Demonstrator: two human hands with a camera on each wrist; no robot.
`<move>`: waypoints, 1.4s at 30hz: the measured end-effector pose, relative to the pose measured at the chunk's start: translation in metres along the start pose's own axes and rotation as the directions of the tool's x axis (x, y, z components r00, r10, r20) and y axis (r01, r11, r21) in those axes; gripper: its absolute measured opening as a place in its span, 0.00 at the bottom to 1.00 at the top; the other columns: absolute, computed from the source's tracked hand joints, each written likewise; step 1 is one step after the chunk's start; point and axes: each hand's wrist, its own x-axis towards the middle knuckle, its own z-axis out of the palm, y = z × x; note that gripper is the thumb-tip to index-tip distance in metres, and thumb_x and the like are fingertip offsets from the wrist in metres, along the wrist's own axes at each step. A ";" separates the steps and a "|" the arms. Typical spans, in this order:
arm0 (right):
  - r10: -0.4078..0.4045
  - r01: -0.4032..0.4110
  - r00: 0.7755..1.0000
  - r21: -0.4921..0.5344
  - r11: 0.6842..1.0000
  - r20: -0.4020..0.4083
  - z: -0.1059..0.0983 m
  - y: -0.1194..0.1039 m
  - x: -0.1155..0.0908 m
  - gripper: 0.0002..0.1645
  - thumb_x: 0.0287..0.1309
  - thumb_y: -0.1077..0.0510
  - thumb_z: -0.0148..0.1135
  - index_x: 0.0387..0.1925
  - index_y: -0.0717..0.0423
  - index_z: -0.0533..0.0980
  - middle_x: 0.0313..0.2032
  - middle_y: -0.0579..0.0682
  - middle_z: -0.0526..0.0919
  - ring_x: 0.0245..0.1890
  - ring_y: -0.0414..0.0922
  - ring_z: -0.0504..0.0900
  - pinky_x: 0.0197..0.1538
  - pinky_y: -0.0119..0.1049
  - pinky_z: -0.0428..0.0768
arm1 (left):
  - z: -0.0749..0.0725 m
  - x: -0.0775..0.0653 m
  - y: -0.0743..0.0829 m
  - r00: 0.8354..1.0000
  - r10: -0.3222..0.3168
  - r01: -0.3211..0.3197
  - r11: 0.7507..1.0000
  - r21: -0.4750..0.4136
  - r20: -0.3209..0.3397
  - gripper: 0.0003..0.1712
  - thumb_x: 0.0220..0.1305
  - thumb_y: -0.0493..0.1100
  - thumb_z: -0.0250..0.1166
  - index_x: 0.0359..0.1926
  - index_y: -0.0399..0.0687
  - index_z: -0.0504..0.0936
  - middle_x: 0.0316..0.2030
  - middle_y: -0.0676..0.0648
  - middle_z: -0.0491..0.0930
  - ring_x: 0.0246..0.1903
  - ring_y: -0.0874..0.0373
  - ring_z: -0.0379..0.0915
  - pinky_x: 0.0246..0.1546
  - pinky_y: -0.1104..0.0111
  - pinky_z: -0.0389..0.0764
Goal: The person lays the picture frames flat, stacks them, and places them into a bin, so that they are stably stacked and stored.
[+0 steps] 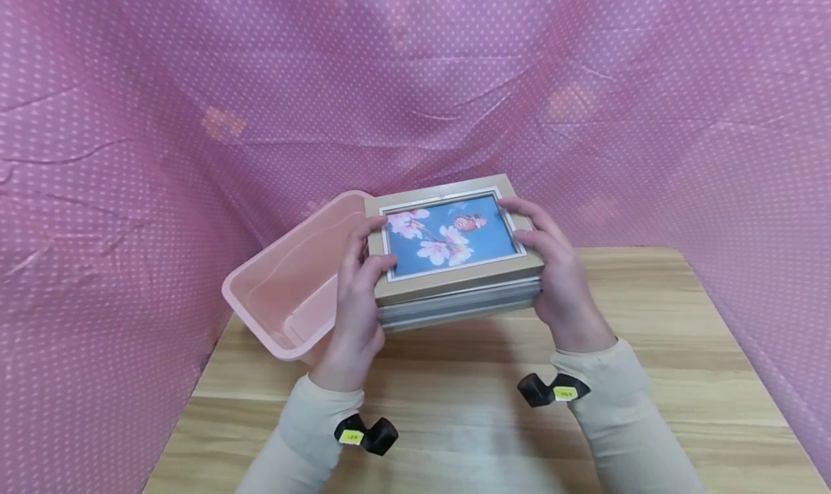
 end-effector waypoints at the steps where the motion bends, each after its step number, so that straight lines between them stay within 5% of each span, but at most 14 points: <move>1: 0.001 -0.001 1.000 -0.002 1.000 0.001 0.002 0.000 0.002 0.30 0.74 0.60 0.43 0.72 0.45 0.75 0.80 0.44 0.62 0.81 0.53 0.58 0.84 0.62 0.55 | -0.001 0.001 0.002 1.000 0.003 -0.003 1.000 -0.002 -0.001 0.30 0.61 0.34 0.59 0.65 0.57 0.79 0.79 0.54 0.64 0.77 0.55 0.55 0.78 0.56 0.55; 13: 0.024 -0.023 0.998 -0.014 1.000 0.063 0.025 0.002 0.030 0.32 0.71 0.59 0.46 0.73 0.44 0.75 0.83 0.44 0.60 0.82 0.52 0.55 0.84 0.62 0.49 | -0.020 0.005 0.017 0.997 -0.073 0.072 0.988 -0.138 -0.002 0.29 0.68 0.35 0.53 0.65 0.68 0.76 0.74 0.55 0.67 0.63 0.49 0.74 0.51 0.69 0.85; 31: 0.076 -0.086 0.980 0.047 0.995 0.181 0.066 0.018 0.059 0.34 0.73 0.57 0.47 0.77 0.44 0.72 0.85 0.44 0.57 0.81 0.57 0.59 0.83 0.60 0.60 | -0.055 0.009 0.026 0.985 -0.019 0.012 0.999 -0.041 -0.171 0.29 0.68 0.34 0.54 0.64 0.67 0.79 0.69 0.54 0.69 0.61 0.54 0.70 0.54 0.70 0.77; 42: 0.093 -0.104 0.976 0.049 0.993 0.195 0.090 0.031 0.070 0.35 0.70 0.57 0.53 0.77 0.38 0.73 0.80 0.31 0.67 0.84 0.48 0.56 0.86 0.57 0.55 | -0.076 0.007 0.026 0.978 -0.027 0.013 0.997 -0.070 -0.207 0.31 0.71 0.34 0.52 0.69 0.67 0.76 0.72 0.55 0.67 0.62 0.55 0.70 0.55 0.71 0.77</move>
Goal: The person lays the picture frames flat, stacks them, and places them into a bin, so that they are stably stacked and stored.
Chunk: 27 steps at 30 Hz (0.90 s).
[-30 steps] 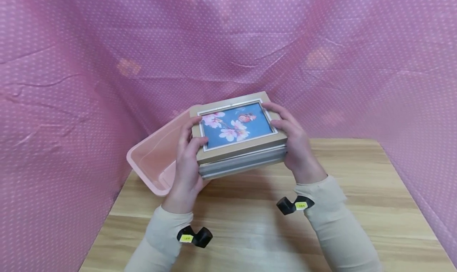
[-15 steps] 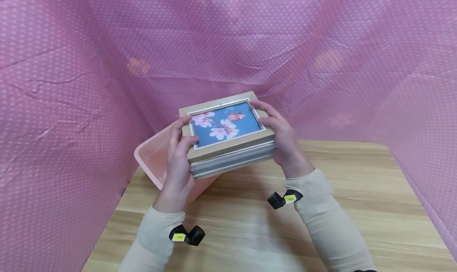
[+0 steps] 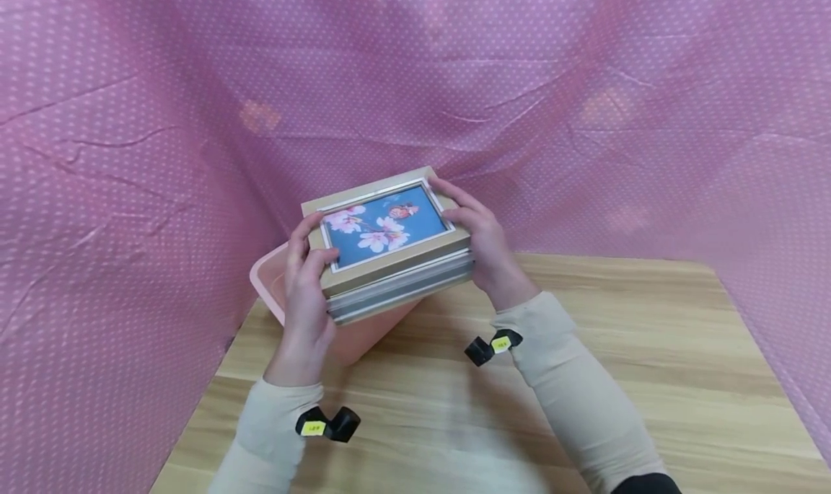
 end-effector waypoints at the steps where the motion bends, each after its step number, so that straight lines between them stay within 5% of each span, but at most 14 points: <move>1: -0.003 0.003 1.000 0.005 1.000 0.002 0.001 0.001 0.001 0.36 0.69 0.58 0.53 0.77 0.39 0.73 0.80 0.31 0.68 0.84 0.47 0.56 0.86 0.56 0.55 | -0.001 0.000 0.000 1.000 0.002 -0.002 1.000 -0.005 0.001 0.31 0.71 0.34 0.52 0.69 0.67 0.76 0.72 0.55 0.67 0.62 0.55 0.70 0.54 0.71 0.78; 11: 0.029 -0.029 0.999 0.016 0.999 0.035 0.014 0.011 0.020 0.36 0.68 0.58 0.53 0.76 0.39 0.74 0.81 0.33 0.68 0.82 0.49 0.62 0.84 0.54 0.64 | -0.015 0.007 0.001 0.999 0.022 -0.023 1.000 -0.022 -0.027 0.31 0.71 0.32 0.51 0.68 0.65 0.76 0.69 0.54 0.69 0.57 0.55 0.75 0.49 0.74 0.82; 21: 0.073 -0.075 0.993 0.015 0.997 0.090 0.023 0.025 0.044 0.35 0.66 0.56 0.55 0.74 0.36 0.77 0.81 0.37 0.68 0.79 0.51 0.67 0.82 0.55 0.65 | -0.024 0.014 0.000 0.991 0.033 -0.026 0.998 0.049 -0.129 0.32 0.70 0.34 0.54 0.70 0.65 0.77 0.75 0.56 0.65 0.66 0.58 0.65 0.64 0.70 0.68; 27: 0.102 -0.102 0.991 -0.013 0.995 0.091 0.031 0.032 0.054 0.35 0.65 0.56 0.57 0.73 0.36 0.78 0.80 0.34 0.69 0.80 0.49 0.65 0.83 0.54 0.62 | -0.031 0.018 -0.003 0.977 0.039 -0.025 0.997 0.069 -0.208 0.31 0.69 0.34 0.56 0.68 0.65 0.79 0.71 0.57 0.51 0.64 0.58 0.63 0.61 0.71 0.72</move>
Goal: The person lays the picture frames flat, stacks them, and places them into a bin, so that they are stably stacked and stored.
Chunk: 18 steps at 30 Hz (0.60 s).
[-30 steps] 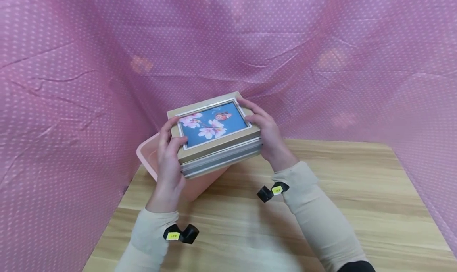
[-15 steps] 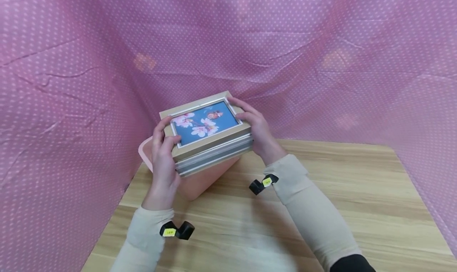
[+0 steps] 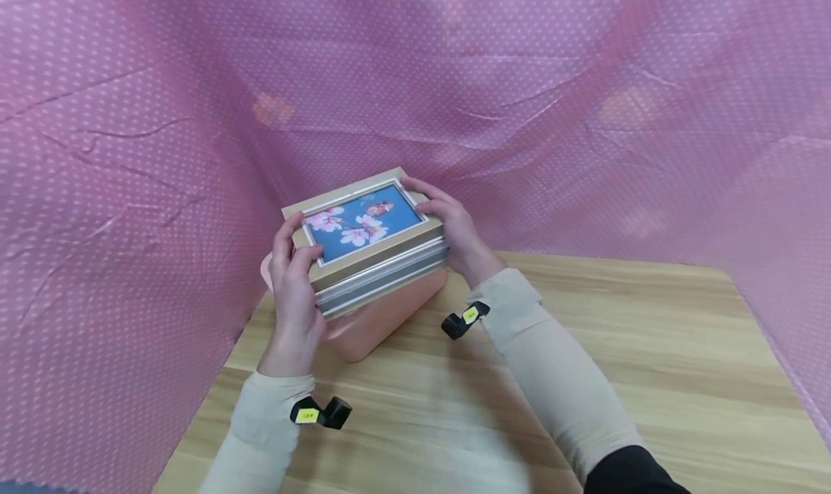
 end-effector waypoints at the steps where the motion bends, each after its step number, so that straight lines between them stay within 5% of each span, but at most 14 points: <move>1: 0.004 -0.004 1.000 0.000 1.000 0.001 0.001 0.001 0.001 0.35 0.64 0.56 0.57 0.73 0.36 0.78 0.80 0.34 0.69 0.80 0.50 0.65 0.83 0.55 0.62 | -0.001 0.001 -0.001 1.000 -0.003 0.003 1.000 0.001 -0.007 0.31 0.69 0.34 0.56 0.68 0.65 0.79 0.70 0.57 0.48 0.63 0.59 0.63 0.60 0.71 0.72; 12: 0.017 -0.017 0.999 -0.001 1.000 0.028 0.013 0.010 0.018 0.35 0.63 0.56 0.58 0.72 0.37 0.79 0.79 0.34 0.71 0.80 0.48 0.65 0.84 0.52 0.59 | -0.014 0.007 -0.004 1.000 0.003 -0.003 1.000 -0.014 -0.026 0.33 0.70 0.33 0.55 0.71 0.65 0.77 0.76 0.55 0.53 0.64 0.56 0.67 0.60 0.70 0.75; 18: 0.031 -0.030 0.998 -0.031 0.999 0.047 0.017 0.011 0.023 0.35 0.63 0.56 0.58 0.72 0.35 0.78 0.80 0.33 0.70 0.80 0.49 0.65 0.83 0.54 0.59 | -0.020 0.009 -0.004 1.000 0.009 -0.009 1.000 -0.004 -0.016 0.34 0.71 0.33 0.55 0.75 0.62 0.74 0.82 0.54 0.56 0.74 0.57 0.58 0.71 0.66 0.67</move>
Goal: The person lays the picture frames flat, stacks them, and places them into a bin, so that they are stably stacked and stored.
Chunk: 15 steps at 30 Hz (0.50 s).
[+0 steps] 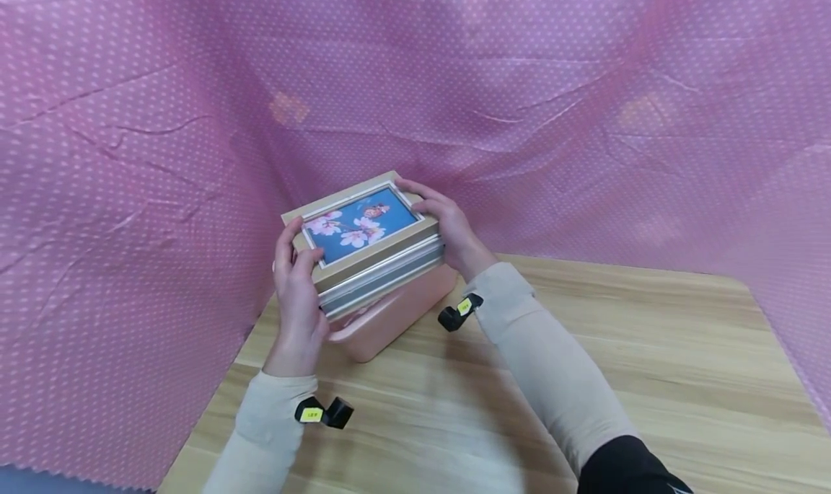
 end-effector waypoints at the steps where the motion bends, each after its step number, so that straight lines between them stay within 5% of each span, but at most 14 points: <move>1: 0.007 -0.007 1.000 -0.006 1.000 0.003 0.000 0.000 0.001 0.35 0.63 0.55 0.58 0.72 0.34 0.79 0.80 0.33 0.70 0.80 0.50 0.65 0.83 0.54 0.60 | -0.001 0.000 0.000 1.000 -0.001 0.001 1.000 0.003 0.003 0.34 0.72 0.34 0.54 0.75 0.63 0.73 0.82 0.55 0.55 0.75 0.58 0.58 0.72 0.66 0.67; 8: 0.034 -0.033 0.999 -0.050 0.998 0.031 0.003 0.000 0.012 0.34 0.64 0.53 0.58 0.71 0.29 0.79 0.80 0.31 0.68 0.79 0.52 0.67 0.81 0.55 0.64 | -0.007 0.001 -0.006 0.999 0.015 -0.015 1.000 -0.015 0.038 0.31 0.80 0.41 0.45 0.78 0.65 0.67 0.75 0.49 0.67 0.65 0.53 0.73 0.63 0.64 0.81; 15: 0.042 -0.038 0.998 -0.071 0.997 0.050 0.002 0.002 0.017 0.35 0.63 0.51 0.59 0.71 0.25 0.78 0.80 0.31 0.67 0.76 0.52 0.71 0.79 0.53 0.69 | -0.008 0.003 -0.012 0.998 0.046 -0.046 0.999 -0.011 0.030 0.31 0.80 0.41 0.43 0.79 0.65 0.66 0.74 0.47 0.67 0.64 0.52 0.75 0.60 0.66 0.85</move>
